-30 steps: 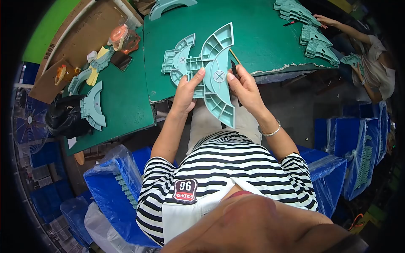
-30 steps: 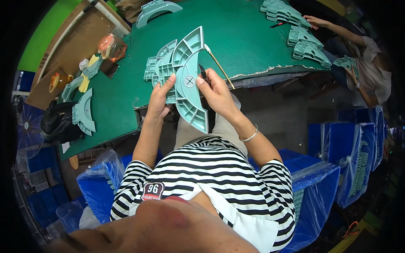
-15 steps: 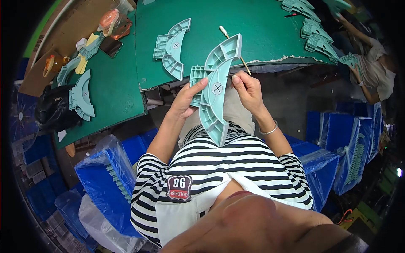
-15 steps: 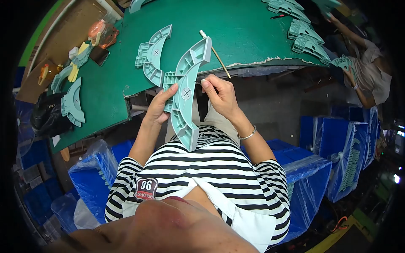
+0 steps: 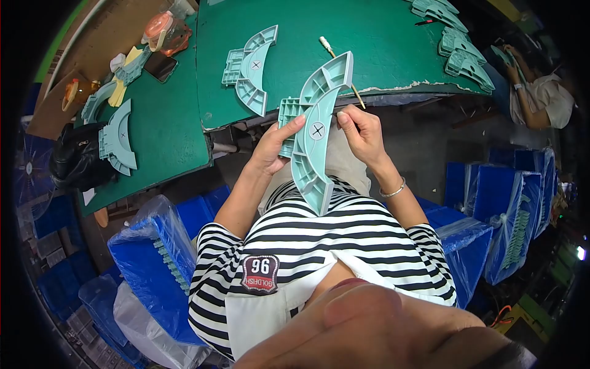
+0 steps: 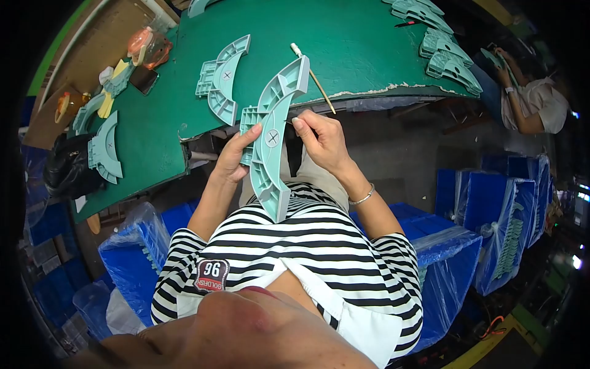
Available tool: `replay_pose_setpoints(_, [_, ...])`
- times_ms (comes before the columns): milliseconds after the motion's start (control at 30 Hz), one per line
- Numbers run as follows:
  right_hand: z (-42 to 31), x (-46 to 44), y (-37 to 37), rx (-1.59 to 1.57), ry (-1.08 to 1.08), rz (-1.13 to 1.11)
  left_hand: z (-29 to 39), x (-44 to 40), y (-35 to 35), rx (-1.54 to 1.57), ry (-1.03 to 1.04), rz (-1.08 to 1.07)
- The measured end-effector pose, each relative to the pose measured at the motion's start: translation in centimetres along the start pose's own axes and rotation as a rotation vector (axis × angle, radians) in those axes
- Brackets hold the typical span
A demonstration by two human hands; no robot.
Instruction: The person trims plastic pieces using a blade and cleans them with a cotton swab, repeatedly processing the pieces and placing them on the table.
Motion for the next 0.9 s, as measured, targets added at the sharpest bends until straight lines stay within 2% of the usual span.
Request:
replay_pose_setpoints(200, [-0.2, 0.2, 0.1, -0.006, -0.011, -0.043, -0.3, 0.2, -0.2, 0.001, -0.014, 0.016])
replay_pose_setpoints(367, [-0.6, 1.3, 1.1, -0.065, -0.003, -0.223, -0.4, 0.1, -0.6, 0.005, -0.006, 0.031])
replay_pose_setpoints(500, [0.0, 1.8, 0.6, -0.436, 0.153, -0.295, -0.2, -0.1, -0.5, -0.021, -0.009, 0.02])
replay_pose_setpoints(533, [1.2, 1.9, 0.0, -0.522, 0.386, -0.303, -0.1, -0.2, -0.5, -0.022, -0.003, 0.03])
replay_pose_setpoints(633, [0.0, 0.2, 0.6, -0.567, 0.316, -0.114, 0.2, -0.4, -0.2, -0.034, 0.012, 0.014])
replay_pose_setpoints(667, [-0.7, -0.5, 1.0, -0.446, 0.272, -0.057, 0.2, -0.5, 0.0, -0.039, 0.018, 0.003])
replay_pose_setpoints(800, [0.4, -1.1, 2.0, -0.434, 0.304, -0.026, 0.5, -0.5, 0.1, -0.053, 0.045, 0.031])
replay_pose_setpoints(900, [1.9, -1.6, 2.1, -0.333, 0.239, 0.158, 0.7, -1.0, -0.9, -0.075, 0.06, 0.034])
Point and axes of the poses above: each hand's wrist, its own x-axis away from the middle knuckle, its own y-axis out of the palm, z = x × y, the point moved 5 cm from there along -x, towards the middle knuckle, and after that the axes turned 1 degree about y, right-handed, at the moved point
